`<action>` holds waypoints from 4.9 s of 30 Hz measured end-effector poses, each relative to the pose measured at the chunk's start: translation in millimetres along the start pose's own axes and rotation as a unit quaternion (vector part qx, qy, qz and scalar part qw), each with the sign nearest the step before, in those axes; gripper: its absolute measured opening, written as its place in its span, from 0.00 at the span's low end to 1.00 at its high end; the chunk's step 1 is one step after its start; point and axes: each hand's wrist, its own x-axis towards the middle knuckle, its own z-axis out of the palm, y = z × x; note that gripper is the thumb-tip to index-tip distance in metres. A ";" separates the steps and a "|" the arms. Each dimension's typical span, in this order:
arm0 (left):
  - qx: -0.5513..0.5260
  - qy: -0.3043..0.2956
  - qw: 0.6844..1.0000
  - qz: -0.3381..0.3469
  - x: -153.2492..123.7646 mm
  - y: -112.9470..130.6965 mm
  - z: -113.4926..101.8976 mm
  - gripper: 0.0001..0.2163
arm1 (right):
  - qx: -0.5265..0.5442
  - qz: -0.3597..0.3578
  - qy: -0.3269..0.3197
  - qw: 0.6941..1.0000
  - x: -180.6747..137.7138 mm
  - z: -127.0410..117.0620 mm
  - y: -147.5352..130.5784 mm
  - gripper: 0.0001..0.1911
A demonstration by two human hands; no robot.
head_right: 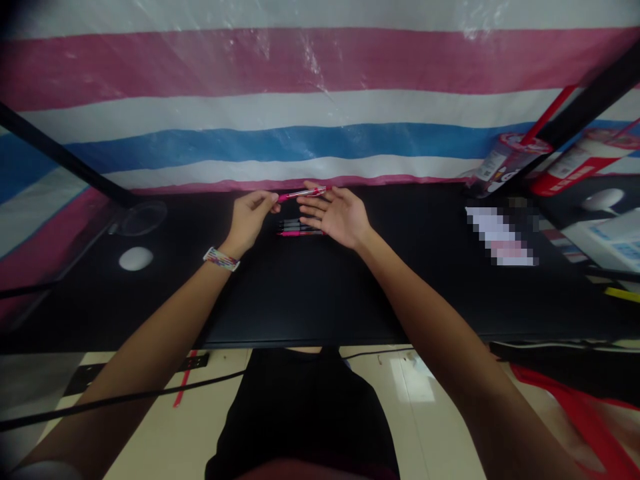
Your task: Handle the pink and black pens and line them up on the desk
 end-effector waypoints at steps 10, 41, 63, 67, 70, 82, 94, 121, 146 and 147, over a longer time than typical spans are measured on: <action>-0.065 0.003 0.998 -0.021 -0.8 -3.0 4.7 0.10 | 0.112 0.014 0.008 0.994 5.2 -5.2 12.3 0.20; -0.083 0.005 0.996 -0.015 -1.8 -2.4 5.1 0.08 | 0.183 0.012 0.020 0.983 4.7 -0.6 15.0 0.19; -0.068 0.002 0.997 -0.023 -2.2 -4.4 6.2 0.08 | 0.079 0.012 0.062 0.995 0.6 3.9 4.6 0.23; -0.038 0.011 0.999 -0.014 0.2 -7.9 4.5 0.07 | 0.009 -0.014 0.090 0.996 3.5 0.7 7.0 0.22; -0.007 0.016 1.000 0.003 1.2 -10.8 2.5 0.07 | -0.084 -0.091 0.130 0.984 9.4 -8.3 14.6 0.13; 0.194 -0.070 0.977 0.055 -7.4 -14.5 -3.7 0.11 | -0.469 -0.187 0.129 0.854 9.5 -36.6 26.1 0.12; 0.233 -0.086 0.968 0.043 -5.9 -26.5 -3.2 0.11 | -0.525 -0.176 0.096 0.828 8.5 -33.6 29.5 0.14; -0.028 0.005 0.997 -0.074 -7.3 -25.5 19.5 0.11 | -0.325 -0.174 0.158 0.916 3.0 -0.1 36.7 0.10; 0.142 -0.059 0.985 0.076 -16.0 7.3 13.1 0.16 | -0.537 -0.328 -0.088 0.772 -14.7 14.9 24.1 0.09; 0.157 -0.087 0.980 0.086 -16.7 10.6 12.8 0.18 | -0.524 -0.332 -0.066 0.782 -14.1 13.1 23.6 0.09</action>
